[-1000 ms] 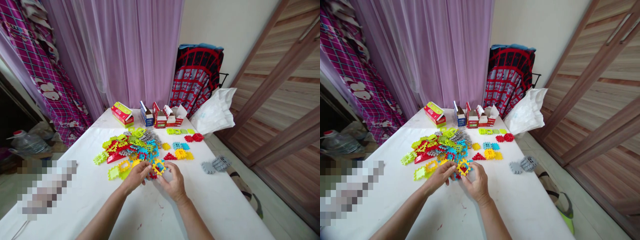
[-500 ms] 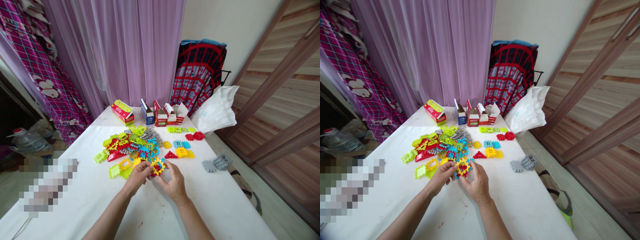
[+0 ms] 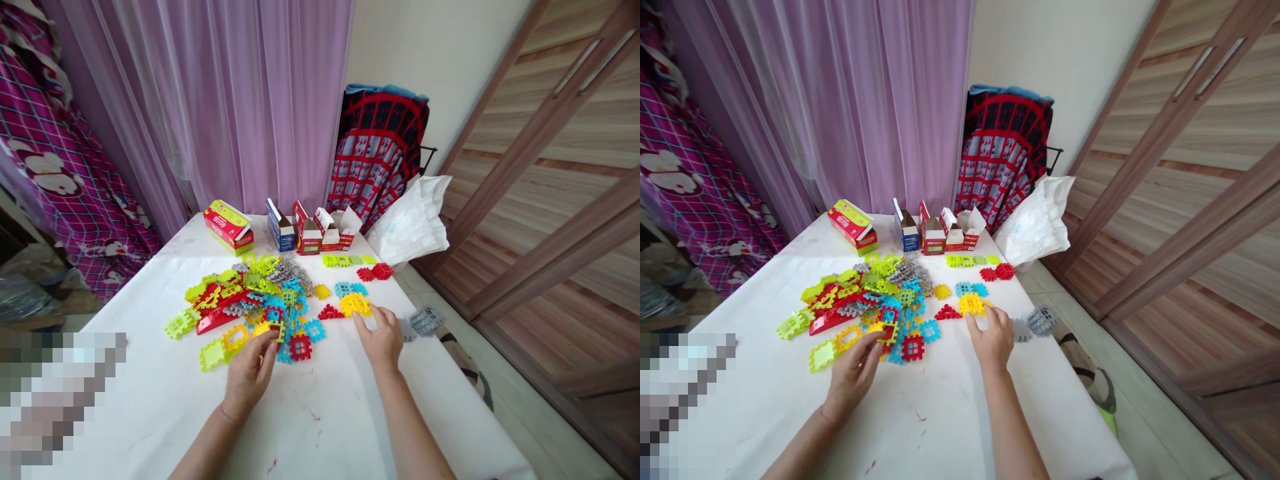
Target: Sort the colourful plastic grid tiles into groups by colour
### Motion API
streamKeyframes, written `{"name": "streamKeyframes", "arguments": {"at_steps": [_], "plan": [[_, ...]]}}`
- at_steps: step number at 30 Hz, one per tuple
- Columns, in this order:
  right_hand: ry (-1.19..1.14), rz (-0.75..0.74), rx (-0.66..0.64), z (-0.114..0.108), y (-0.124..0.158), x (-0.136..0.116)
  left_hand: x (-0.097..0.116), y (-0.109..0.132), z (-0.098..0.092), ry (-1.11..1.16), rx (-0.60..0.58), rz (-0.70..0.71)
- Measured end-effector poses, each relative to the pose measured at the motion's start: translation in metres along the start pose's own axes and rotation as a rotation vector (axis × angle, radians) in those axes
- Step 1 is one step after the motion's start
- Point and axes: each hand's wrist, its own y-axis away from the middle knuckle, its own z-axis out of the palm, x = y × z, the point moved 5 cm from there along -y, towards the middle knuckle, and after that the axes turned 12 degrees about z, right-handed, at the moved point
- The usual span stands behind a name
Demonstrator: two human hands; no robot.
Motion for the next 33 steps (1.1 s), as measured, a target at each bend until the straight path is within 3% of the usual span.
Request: {"name": "streamKeyframes", "arguments": {"at_steps": [8,23,26,30,33], "plan": [[0.136,0.014,-0.062,0.032,-0.001,0.021,-0.014,0.013,-0.010,-0.053,0.058,-0.052],[0.174,0.006,-0.110,0.038,0.002,0.022,-0.023,0.010,-0.015,-0.014,0.139,-0.045],[0.156,0.019,-0.124,0.037,0.003,0.024,-0.033,0.007,-0.031,-0.073,0.206,-0.104],[0.103,0.023,-0.084,0.033,0.004,0.028,-0.050,0.008,-0.072,-0.228,0.336,-0.170],[0.035,-0.010,-0.050,0.032,0.004,0.028,-0.056,0.011,-0.091,-0.351,0.217,-0.080]]}}
